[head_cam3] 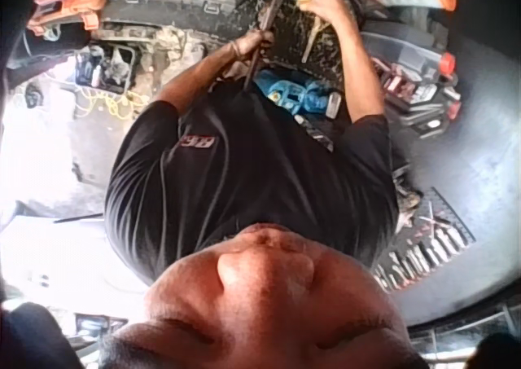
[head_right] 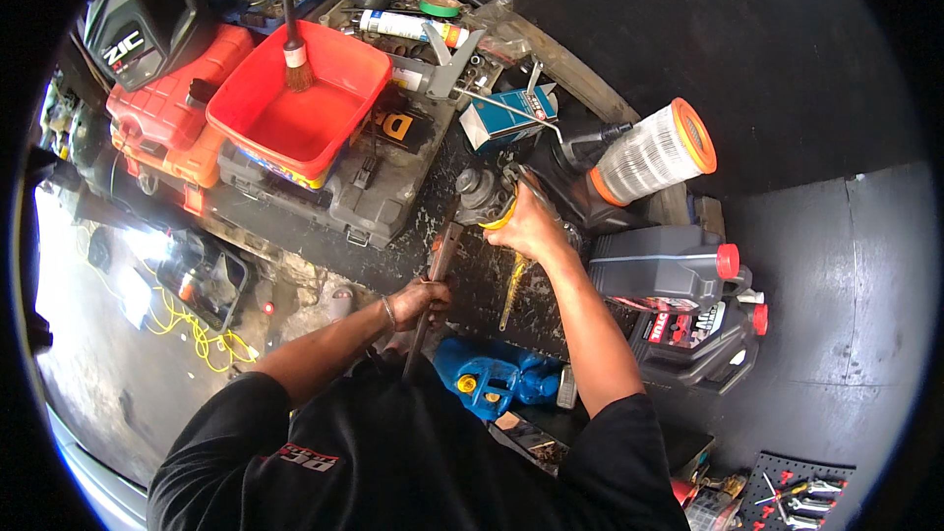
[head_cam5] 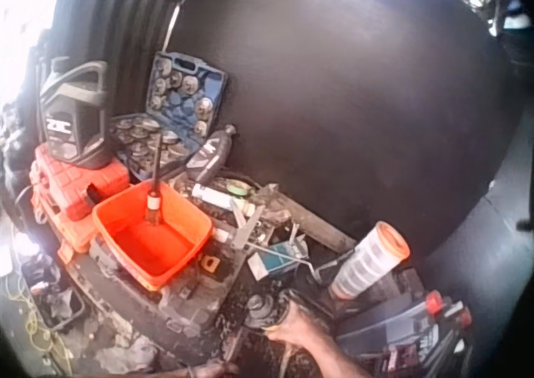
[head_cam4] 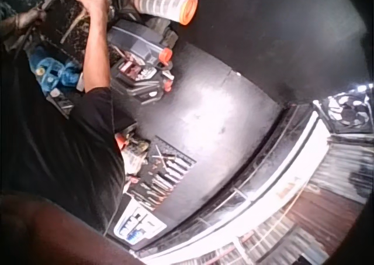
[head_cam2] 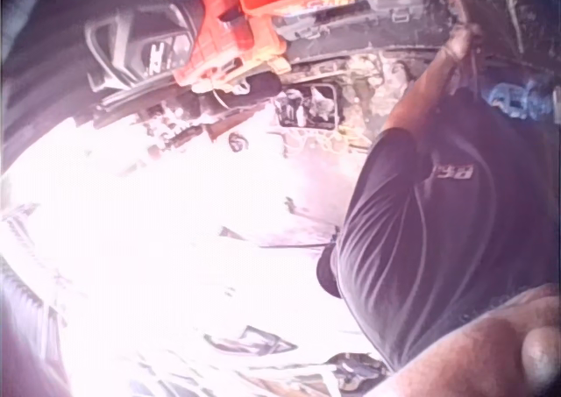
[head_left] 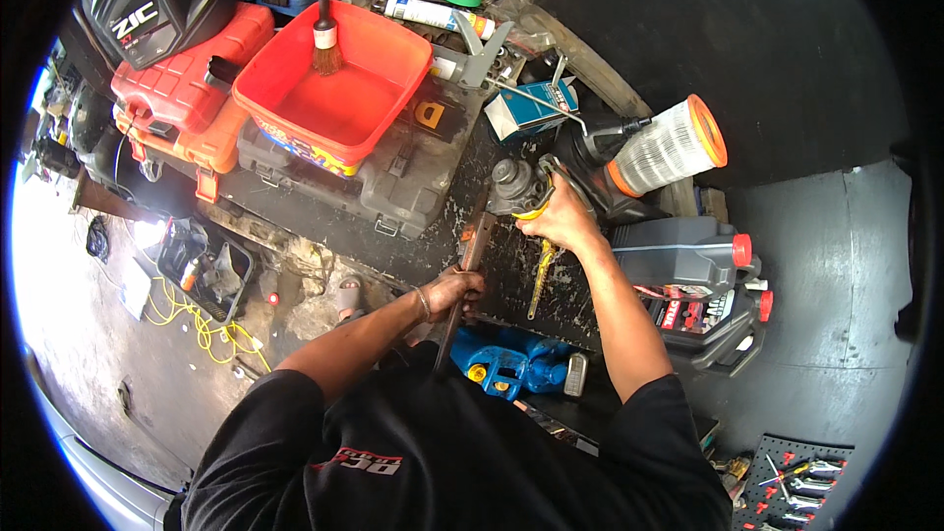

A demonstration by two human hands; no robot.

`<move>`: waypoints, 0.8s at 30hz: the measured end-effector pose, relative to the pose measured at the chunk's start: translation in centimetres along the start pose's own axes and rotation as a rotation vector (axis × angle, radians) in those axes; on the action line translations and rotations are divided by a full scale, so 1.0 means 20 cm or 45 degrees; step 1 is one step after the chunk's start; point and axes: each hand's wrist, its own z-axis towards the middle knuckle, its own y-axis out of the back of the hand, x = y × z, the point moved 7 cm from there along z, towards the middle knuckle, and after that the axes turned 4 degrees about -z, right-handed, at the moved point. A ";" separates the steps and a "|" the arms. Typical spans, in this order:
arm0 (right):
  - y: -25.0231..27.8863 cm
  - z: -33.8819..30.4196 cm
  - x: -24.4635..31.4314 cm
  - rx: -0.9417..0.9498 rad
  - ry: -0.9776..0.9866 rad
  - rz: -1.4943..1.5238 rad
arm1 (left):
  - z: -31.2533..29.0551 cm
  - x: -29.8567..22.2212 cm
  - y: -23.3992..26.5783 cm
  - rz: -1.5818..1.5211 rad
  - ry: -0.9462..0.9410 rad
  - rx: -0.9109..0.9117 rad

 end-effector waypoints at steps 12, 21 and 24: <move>-0.19 -0.08 -0.10 -0.045 0.070 -0.237 | -0.14 -0.04 0.11 1.692 -0.301 -0.171; -0.26 -0.09 -0.18 0.046 -0.048 -0.356 | -0.19 0.09 0.14 1.558 -0.324 -0.310; -0.26 -0.10 -0.16 0.037 -0.035 -0.420 | -0.20 0.15 0.16 1.553 -0.431 -0.478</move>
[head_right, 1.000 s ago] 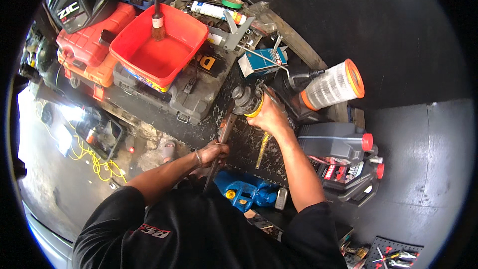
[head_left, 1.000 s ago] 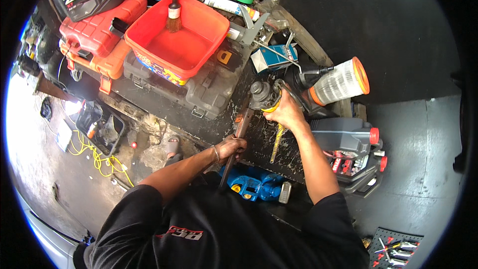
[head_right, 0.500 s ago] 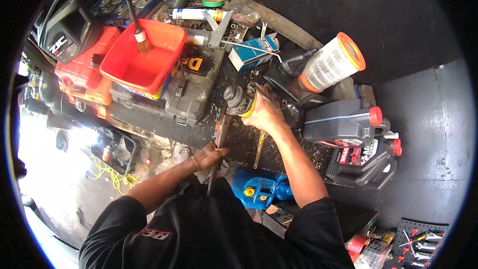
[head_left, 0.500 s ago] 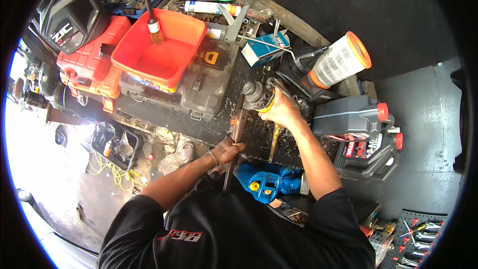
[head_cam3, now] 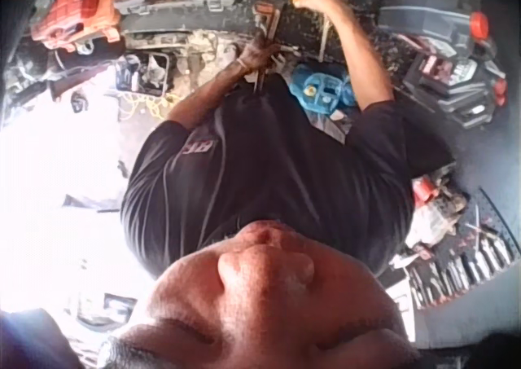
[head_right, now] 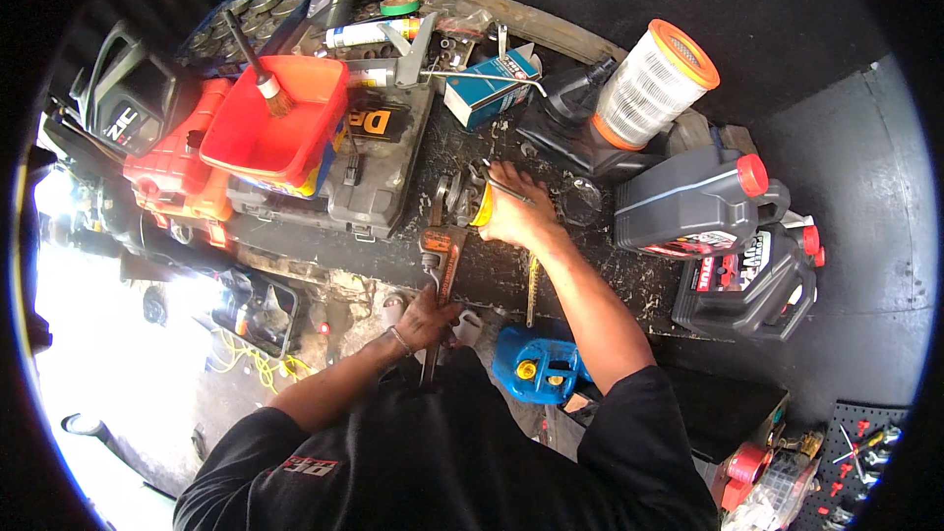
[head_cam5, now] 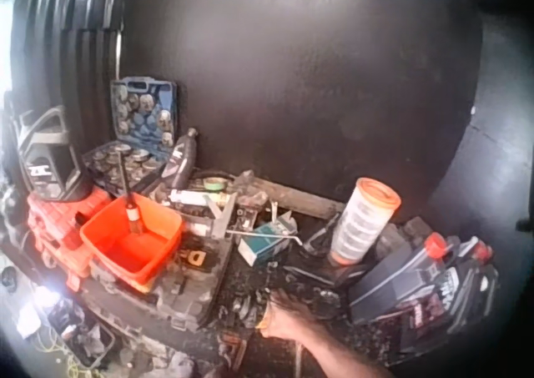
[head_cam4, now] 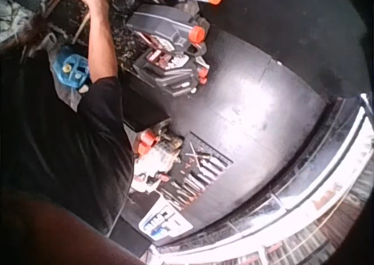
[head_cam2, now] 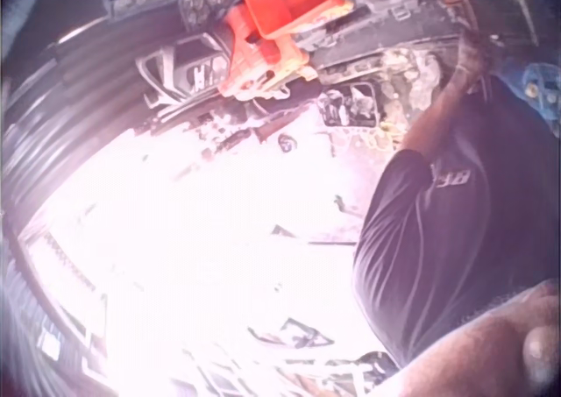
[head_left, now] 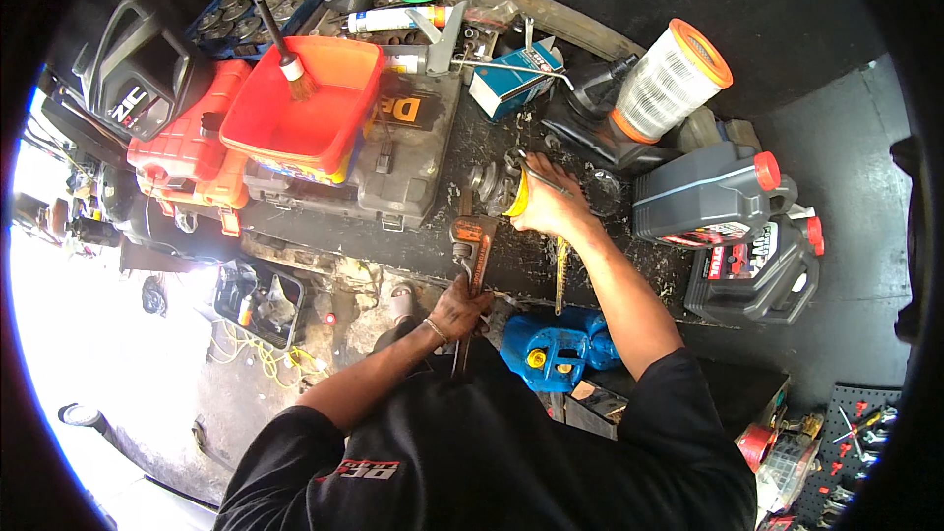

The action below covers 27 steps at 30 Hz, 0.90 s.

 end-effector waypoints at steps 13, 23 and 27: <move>0.03 -0.07 0.08 -0.252 0.021 -0.162 | -0.09 -0.25 0.06 0.585 -0.601 0.170; 0.03 -0.09 0.08 -0.260 0.064 -0.069 | 0.36 -1.01 0.69 0.597 -0.706 -0.278; 0.04 -0.15 0.08 -0.565 0.130 -0.023 | 0.59 -0.90 0.56 0.356 -0.585 0.059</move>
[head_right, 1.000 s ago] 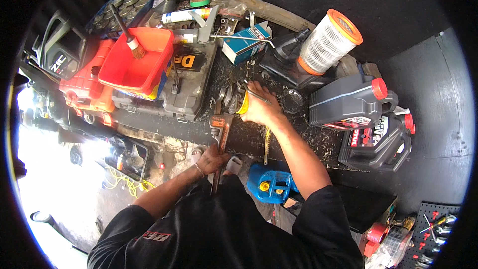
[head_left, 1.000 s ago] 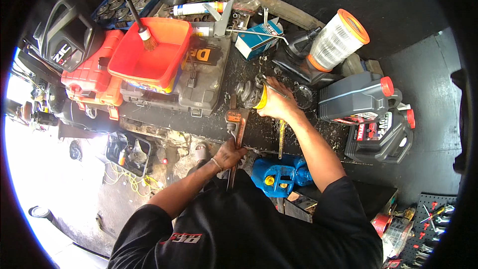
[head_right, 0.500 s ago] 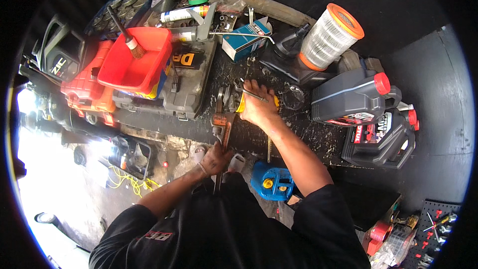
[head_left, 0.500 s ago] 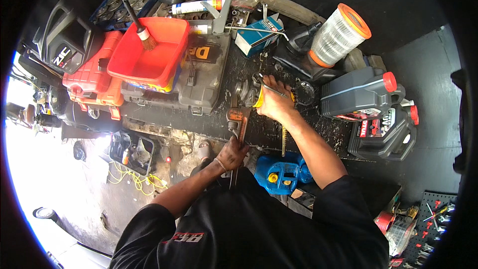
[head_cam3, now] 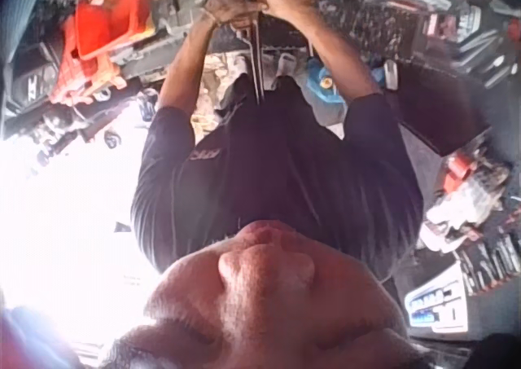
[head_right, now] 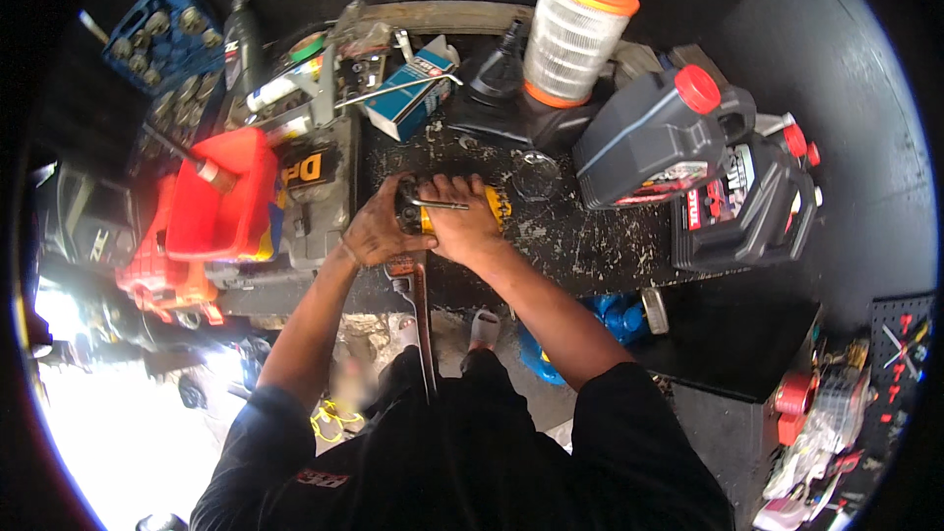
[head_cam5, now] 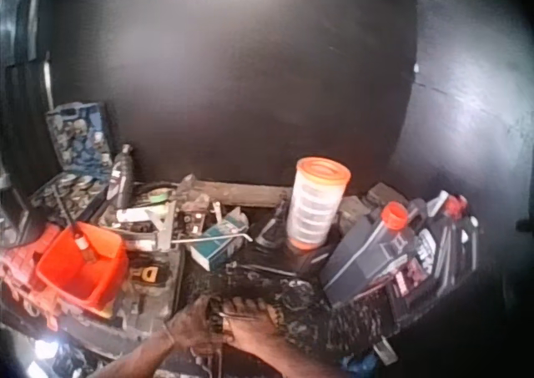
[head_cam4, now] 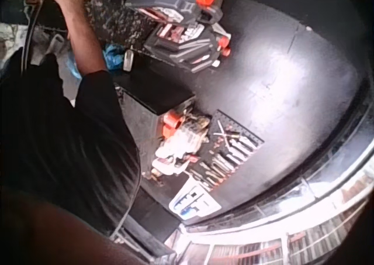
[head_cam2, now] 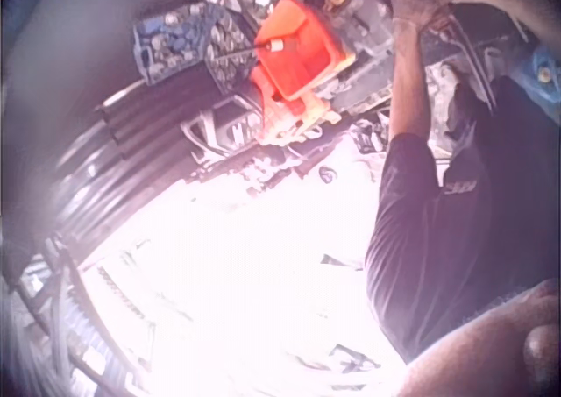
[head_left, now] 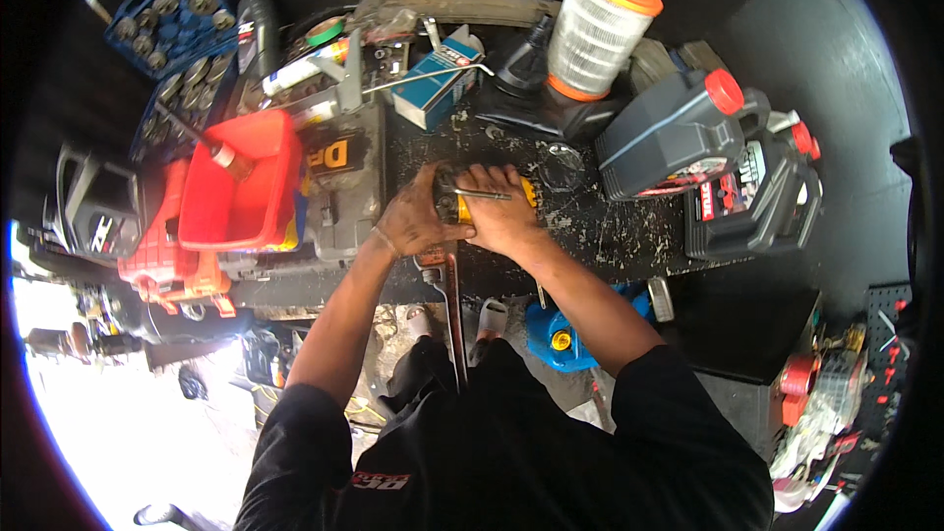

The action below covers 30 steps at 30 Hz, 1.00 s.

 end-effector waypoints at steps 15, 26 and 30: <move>-0.24 -0.91 -0.17 -0.003 -0.804 0.863 | -0.03 0.05 -0.05 0.429 0.026 0.022; 0.36 -0.71 -0.29 0.224 -0.762 0.772 | -0.03 0.03 -0.06 0.509 0.239 0.074; 0.46 -0.60 -0.33 0.262 -0.614 0.588 | -0.02 0.03 -0.06 0.512 0.327 0.150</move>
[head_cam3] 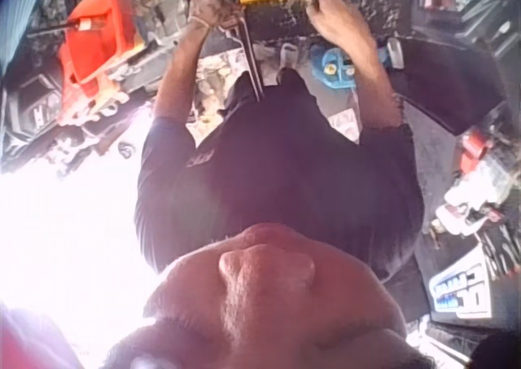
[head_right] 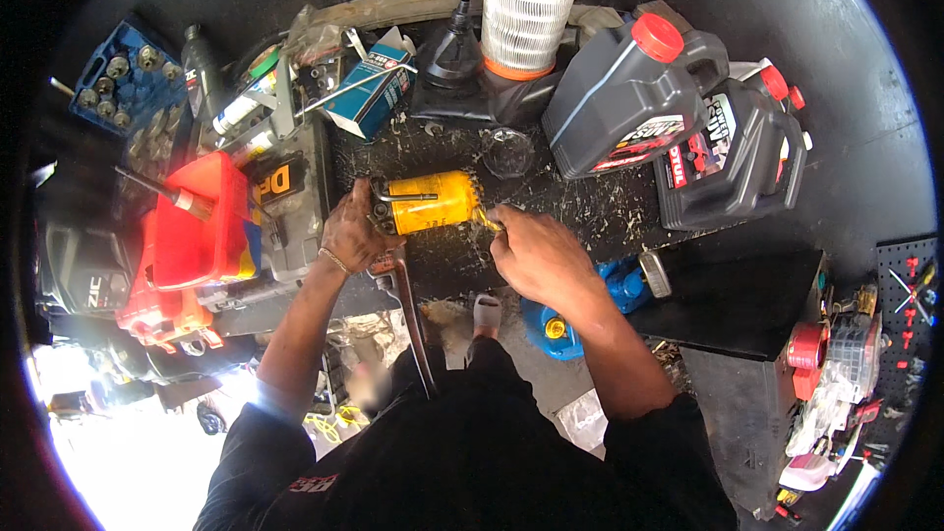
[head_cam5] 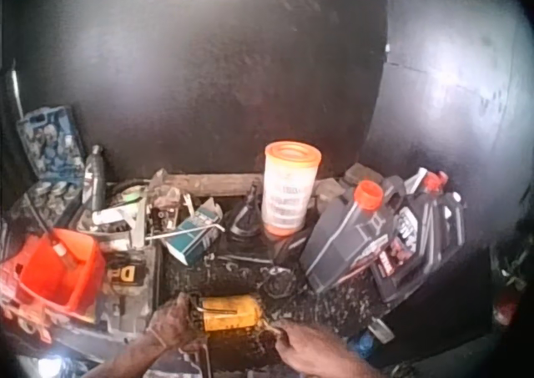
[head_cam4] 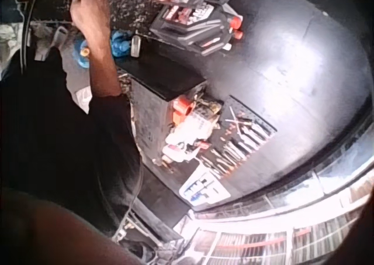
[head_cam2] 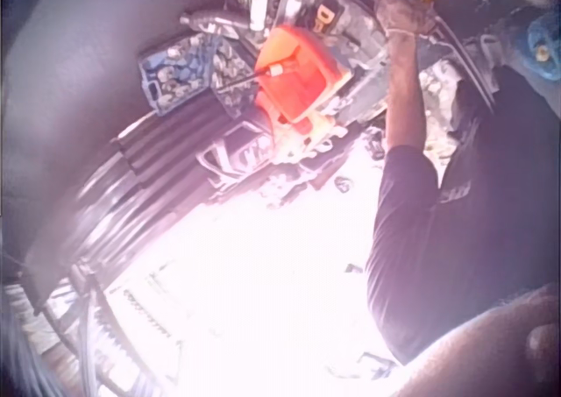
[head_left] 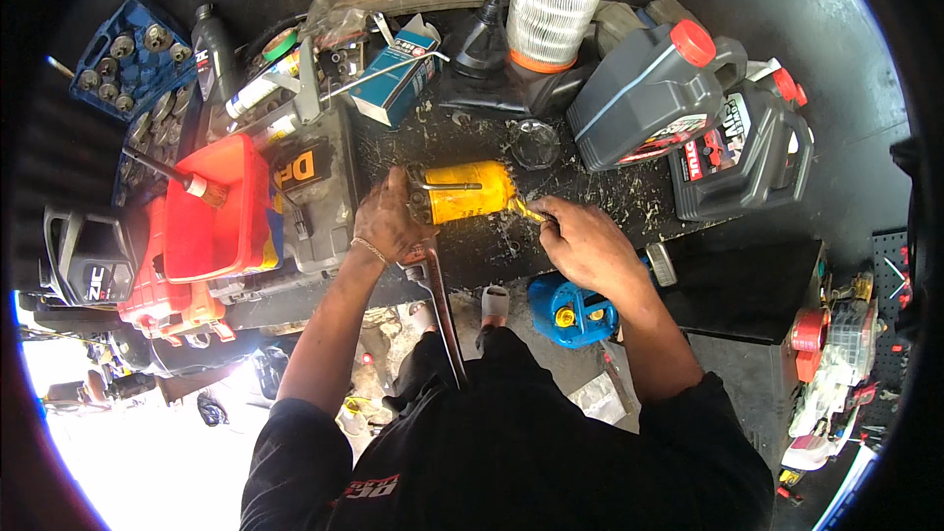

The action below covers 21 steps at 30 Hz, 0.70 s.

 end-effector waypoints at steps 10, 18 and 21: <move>-0.25 -0.12 0.00 -0.069 0.004 0.051 | -0.04 0.01 0.01 0.034 -0.169 -0.231; -0.42 -0.22 -0.07 -0.122 -0.180 0.249 | -0.04 0.01 0.02 0.005 -0.169 -0.250; -0.49 -0.27 -0.05 -0.176 -0.125 0.283 | -0.03 0.02 0.01 0.014 -0.139 -0.229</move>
